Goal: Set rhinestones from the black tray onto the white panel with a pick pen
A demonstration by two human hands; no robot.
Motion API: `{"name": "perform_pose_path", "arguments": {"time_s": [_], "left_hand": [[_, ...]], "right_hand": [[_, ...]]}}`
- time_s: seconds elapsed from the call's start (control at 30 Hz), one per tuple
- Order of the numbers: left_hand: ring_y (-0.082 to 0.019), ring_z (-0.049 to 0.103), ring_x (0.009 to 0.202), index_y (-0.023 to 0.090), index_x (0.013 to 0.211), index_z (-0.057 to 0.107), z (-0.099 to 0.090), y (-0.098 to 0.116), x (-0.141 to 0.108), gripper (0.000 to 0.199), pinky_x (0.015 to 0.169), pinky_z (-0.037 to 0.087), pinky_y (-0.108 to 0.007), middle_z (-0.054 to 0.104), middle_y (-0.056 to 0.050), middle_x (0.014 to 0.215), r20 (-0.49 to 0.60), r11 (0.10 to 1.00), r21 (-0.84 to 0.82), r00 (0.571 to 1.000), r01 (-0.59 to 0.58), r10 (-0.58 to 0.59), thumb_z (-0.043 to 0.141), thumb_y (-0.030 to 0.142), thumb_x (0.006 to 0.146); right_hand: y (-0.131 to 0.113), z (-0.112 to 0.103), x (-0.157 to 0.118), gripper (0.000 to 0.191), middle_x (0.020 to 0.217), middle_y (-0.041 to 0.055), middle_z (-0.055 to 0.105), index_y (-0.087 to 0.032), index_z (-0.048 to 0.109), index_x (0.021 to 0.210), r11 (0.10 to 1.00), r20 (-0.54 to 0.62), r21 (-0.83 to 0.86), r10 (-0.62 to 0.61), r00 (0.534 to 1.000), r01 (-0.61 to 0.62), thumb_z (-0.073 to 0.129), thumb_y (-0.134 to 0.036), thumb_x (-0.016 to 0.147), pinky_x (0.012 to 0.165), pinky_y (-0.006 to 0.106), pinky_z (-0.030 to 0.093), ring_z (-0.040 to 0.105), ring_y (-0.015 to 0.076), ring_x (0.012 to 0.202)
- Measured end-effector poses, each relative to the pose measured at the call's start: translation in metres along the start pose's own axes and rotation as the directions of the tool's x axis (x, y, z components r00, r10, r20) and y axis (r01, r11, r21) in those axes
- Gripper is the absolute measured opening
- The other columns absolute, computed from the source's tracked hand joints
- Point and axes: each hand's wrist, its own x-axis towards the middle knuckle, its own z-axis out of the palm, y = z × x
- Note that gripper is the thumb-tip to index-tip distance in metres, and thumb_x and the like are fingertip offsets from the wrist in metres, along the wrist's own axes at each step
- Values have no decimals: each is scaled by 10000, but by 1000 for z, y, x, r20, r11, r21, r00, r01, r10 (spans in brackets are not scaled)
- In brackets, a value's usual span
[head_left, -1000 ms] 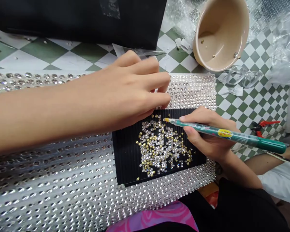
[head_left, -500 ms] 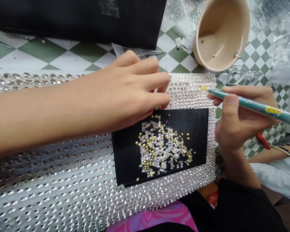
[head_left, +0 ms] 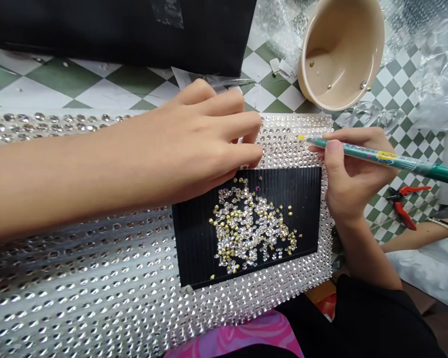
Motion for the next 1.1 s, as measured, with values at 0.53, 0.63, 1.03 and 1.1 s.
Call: {"name": "perform_pose_path", "arguments": {"time_s": [0.53, 0.63, 1.03, 1.1], "left_hand": [[-319, 582, 1314, 183, 1045, 747, 4, 0, -2, 493, 1107, 474, -582, 664, -112, 1145, -31, 992, -116, 999, 40, -44, 273, 293, 1118], [-316, 618, 1334, 222, 1010, 723, 3, 3, 0, 458, 1097, 514, -584, 662, -70, 1061, -36, 994, -76, 996, 78, -80, 279, 296, 1096], [-310, 576, 1279, 147, 1085, 693, 3, -1, -4, 495, 1055, 521, -564, 617, -110, 1141, -39, 998, 39, 998, -52, 53, 208, 231, 1132], [-313, 581, 1261, 134, 1077, 690, 2, -1, -4, 494, 1036, 522, -565, 619, -123, 1159, -42, 996, 56, 997, -64, 67, 208, 229, 1135]], "right_hand": [[-48, -15, 1, 299, 740, -1, 719, -310, 745, 1021, 959, 437, 277, -185, 880, 64, 666, -72, 859, 533, 378, 569, 685, 199, 633], [-43, -4, -6, 249, 731, -3, 691, -242, 727, 951, 932, 434, 338, -277, 857, 130, 664, -27, 841, 537, 332, 547, 650, 159, 618], [-41, 5, -2, 172, 717, -19, 718, -223, 685, 892, 890, 445, 387, -408, 797, 240, 655, -54, 895, 534, 273, 547, 621, 114, 572], [-41, 4, -4, 181, 719, -21, 720, -231, 696, 910, 895, 402, 387, -380, 833, 222, 644, -58, 906, 539, 284, 555, 639, 120, 584]]}}
